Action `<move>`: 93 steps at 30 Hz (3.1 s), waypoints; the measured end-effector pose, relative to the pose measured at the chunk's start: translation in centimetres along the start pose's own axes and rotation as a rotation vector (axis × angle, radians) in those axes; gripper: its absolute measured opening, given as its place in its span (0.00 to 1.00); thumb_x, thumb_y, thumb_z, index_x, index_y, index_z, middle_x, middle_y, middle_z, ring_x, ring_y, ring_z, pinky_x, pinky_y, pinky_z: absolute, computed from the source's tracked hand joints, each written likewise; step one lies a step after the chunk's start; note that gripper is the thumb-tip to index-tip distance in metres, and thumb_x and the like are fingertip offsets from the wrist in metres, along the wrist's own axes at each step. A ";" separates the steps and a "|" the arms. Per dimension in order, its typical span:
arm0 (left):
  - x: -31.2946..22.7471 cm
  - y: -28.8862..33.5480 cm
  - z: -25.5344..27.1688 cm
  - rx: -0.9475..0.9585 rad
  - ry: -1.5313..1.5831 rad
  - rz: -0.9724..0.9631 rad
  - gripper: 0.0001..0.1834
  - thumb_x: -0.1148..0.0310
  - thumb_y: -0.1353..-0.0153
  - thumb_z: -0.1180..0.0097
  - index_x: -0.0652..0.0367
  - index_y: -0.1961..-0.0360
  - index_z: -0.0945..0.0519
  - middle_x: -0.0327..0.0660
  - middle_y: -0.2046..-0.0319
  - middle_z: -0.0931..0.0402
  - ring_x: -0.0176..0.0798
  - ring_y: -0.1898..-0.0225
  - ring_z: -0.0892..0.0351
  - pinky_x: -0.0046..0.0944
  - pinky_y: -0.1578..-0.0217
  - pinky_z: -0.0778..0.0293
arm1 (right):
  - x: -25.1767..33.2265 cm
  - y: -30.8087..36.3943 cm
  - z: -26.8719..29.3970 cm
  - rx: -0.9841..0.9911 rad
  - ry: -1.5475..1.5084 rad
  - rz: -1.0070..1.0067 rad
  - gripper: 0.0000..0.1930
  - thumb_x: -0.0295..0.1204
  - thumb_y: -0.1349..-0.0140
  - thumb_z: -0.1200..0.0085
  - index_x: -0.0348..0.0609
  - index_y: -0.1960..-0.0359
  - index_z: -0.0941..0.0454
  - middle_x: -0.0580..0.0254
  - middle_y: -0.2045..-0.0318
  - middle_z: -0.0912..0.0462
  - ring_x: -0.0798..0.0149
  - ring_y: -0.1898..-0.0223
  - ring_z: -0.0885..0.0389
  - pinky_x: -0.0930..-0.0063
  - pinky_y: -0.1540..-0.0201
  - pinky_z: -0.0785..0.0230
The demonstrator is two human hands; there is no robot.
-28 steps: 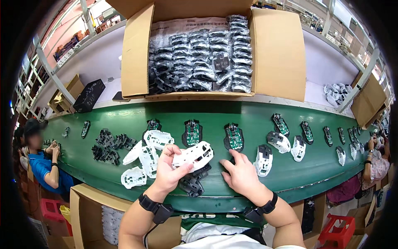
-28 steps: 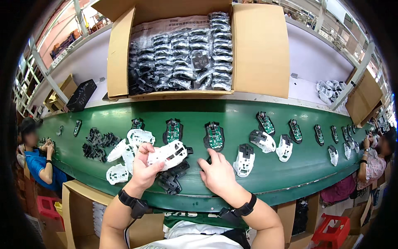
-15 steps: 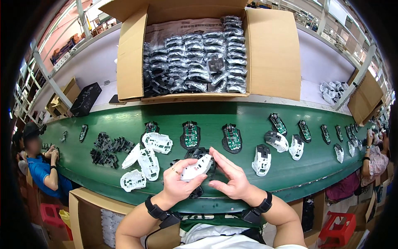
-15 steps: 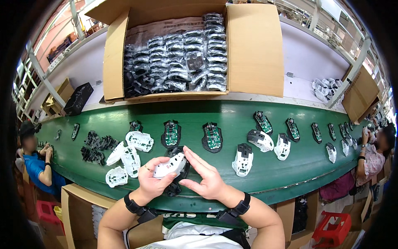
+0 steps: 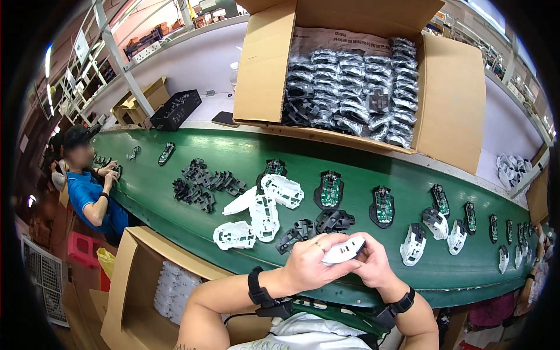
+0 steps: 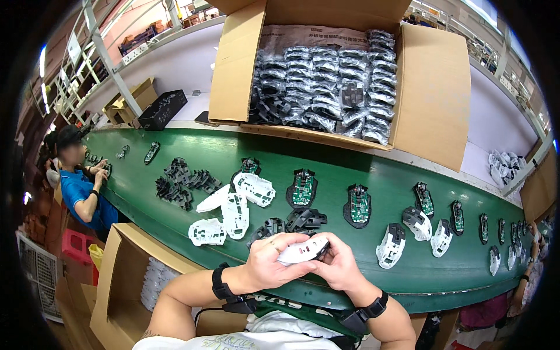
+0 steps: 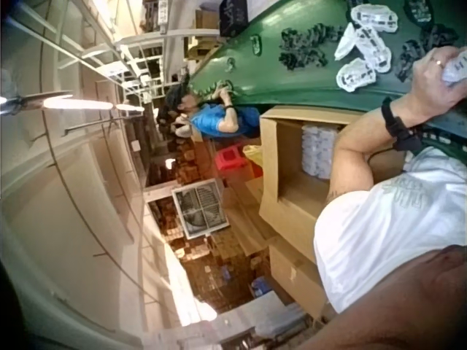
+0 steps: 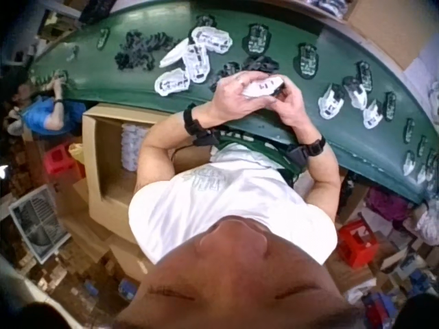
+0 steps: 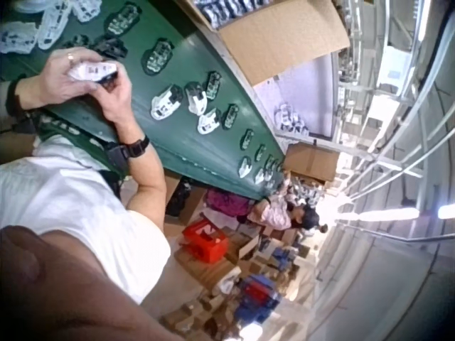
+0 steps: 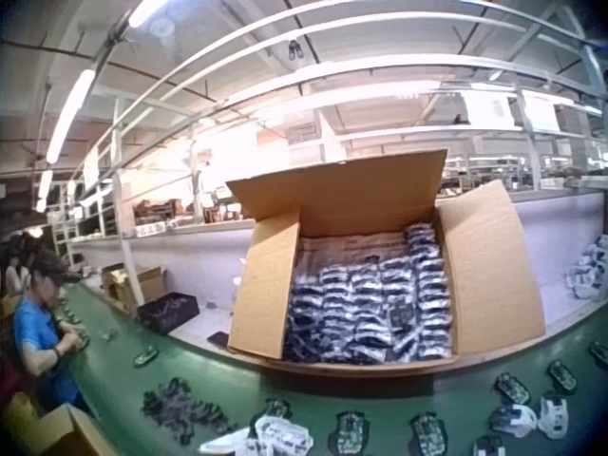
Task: The person assembles small electronic devices by hand at a factory workstation. They pick up white plastic casings and black internal components, snap them together, and place the finished units on a green conveyor belt. The process is repeated continuously with multiple units.
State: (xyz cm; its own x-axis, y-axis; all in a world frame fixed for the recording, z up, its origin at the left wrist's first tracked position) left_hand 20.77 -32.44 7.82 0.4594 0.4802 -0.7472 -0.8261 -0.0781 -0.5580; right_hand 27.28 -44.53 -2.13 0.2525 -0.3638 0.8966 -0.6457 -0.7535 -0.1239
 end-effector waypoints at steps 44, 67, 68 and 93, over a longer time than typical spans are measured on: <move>11.4 -3.7 5.7 -0.010 -0.961 -0.026 0.14 0.66 0.44 0.31 0.59 0.57 0.16 0.51 0.43 0.20 0.60 0.36 0.26 0.62 0.36 0.33 | 3.4 -5.2 -1.4 -0.128 1.638 0.301 0.26 0.42 0.49 0.29 0.38 0.54 0.21 0.44 0.47 0.20 0.44 0.43 0.22 0.52 0.39 0.30; 6.2 -1.9 4.3 -0.150 -0.086 0.061 0.27 0.72 0.38 0.36 0.72 0.39 0.25 0.60 0.55 0.16 0.50 0.58 0.11 0.41 0.57 0.17 | 6.3 -6.4 -1.4 -0.274 1.466 0.496 0.10 0.26 0.42 0.31 0.42 0.61 0.19 0.57 0.67 0.14 0.58 0.65 0.15 0.66 0.60 0.22; 6.5 -1.9 4.0 -0.133 -0.086 0.093 0.26 0.72 0.38 0.36 0.73 0.40 0.24 0.60 0.53 0.16 0.51 0.57 0.11 0.41 0.56 0.18 | 6.3 -5.9 0.7 -0.377 1.223 0.377 0.10 0.25 0.41 0.31 0.41 0.60 0.18 0.59 0.65 0.13 0.63 0.64 0.15 0.70 0.59 0.22; 5.5 -0.4 0.2 0.194 0.034 0.211 0.27 0.75 0.38 0.42 0.71 0.37 0.25 0.51 0.57 0.14 0.35 0.62 0.14 0.34 0.59 0.20 | 4.2 -3.2 -1.5 0.125 0.956 0.398 0.43 0.38 0.39 0.30 0.31 0.27 0.38 0.37 0.32 0.29 0.42 0.33 0.27 0.58 0.30 0.35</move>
State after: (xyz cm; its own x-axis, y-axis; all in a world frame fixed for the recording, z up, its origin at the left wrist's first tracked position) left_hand 23.57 -29.59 4.04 0.2791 0.4414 -0.8528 -0.9500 -0.0024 -0.3121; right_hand 29.31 -42.81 2.72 -0.6738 -0.0540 0.7369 -0.4640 -0.7453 -0.4788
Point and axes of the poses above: each hand's wrist, its own y-axis away from the middle knuckle, its own z-axis out of the back of the hand, x = y × z, the point moved 9 cm from there along -y, towards the middle knuckle
